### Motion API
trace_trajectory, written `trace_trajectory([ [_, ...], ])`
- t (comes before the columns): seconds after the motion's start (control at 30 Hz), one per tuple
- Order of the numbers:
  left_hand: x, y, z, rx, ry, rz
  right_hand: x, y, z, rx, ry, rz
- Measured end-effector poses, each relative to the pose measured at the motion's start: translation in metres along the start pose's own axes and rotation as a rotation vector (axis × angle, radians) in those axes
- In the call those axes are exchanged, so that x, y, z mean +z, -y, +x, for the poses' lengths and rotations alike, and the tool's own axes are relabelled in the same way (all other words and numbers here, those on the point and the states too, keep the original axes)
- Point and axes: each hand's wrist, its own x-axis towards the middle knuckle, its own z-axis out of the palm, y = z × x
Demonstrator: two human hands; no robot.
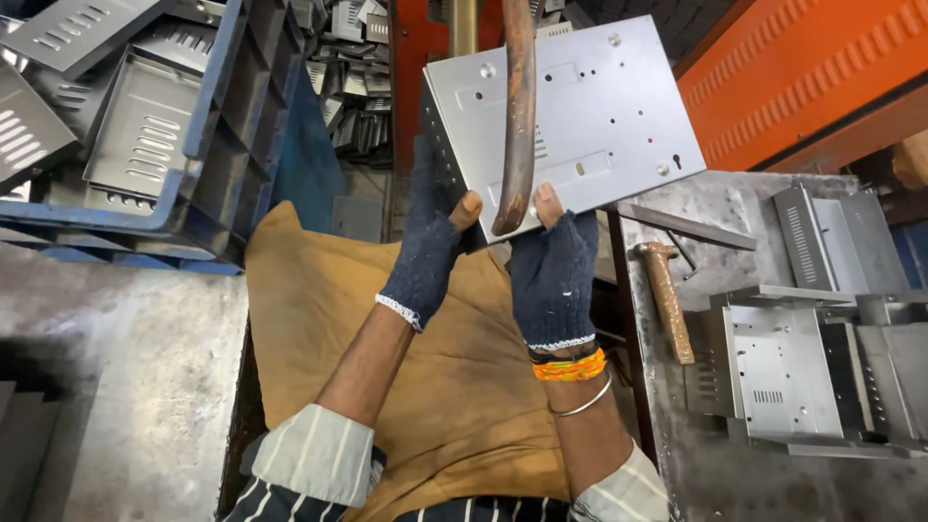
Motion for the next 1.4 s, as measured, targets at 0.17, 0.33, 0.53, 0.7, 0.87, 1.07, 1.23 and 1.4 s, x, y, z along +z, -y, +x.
trace_trajectory([
  [0.17,0.001,-0.004,0.0,0.005,0.037,-0.024,-0.009,-0.006,0.0,0.031,-0.108,-0.034],
  [0.33,-0.005,0.004,0.003,0.015,0.05,-0.04,-0.001,-0.005,0.003,-0.011,-0.094,0.031],
  [0.53,-0.009,0.002,-0.006,-0.091,0.081,-0.081,0.025,0.005,-0.004,-0.025,-0.102,0.077],
  [0.7,-0.006,-0.007,-0.007,0.036,0.053,-0.028,-0.019,0.002,-0.011,-0.032,-0.003,-0.174],
  [0.87,-0.043,-0.016,-0.018,0.149,0.005,0.151,-0.017,0.039,-0.022,0.019,0.085,-0.078],
  [1.07,-0.027,-0.044,-0.037,0.281,0.236,0.356,-0.058,0.059,0.0,0.295,0.006,-0.238],
  [1.23,-0.012,-0.025,-0.034,0.283,0.177,0.306,-0.05,0.077,0.016,0.227,-0.054,-0.507],
  [1.4,-0.005,-0.012,-0.029,0.368,0.097,0.333,-0.05,0.076,0.026,0.232,-0.043,-0.523],
])
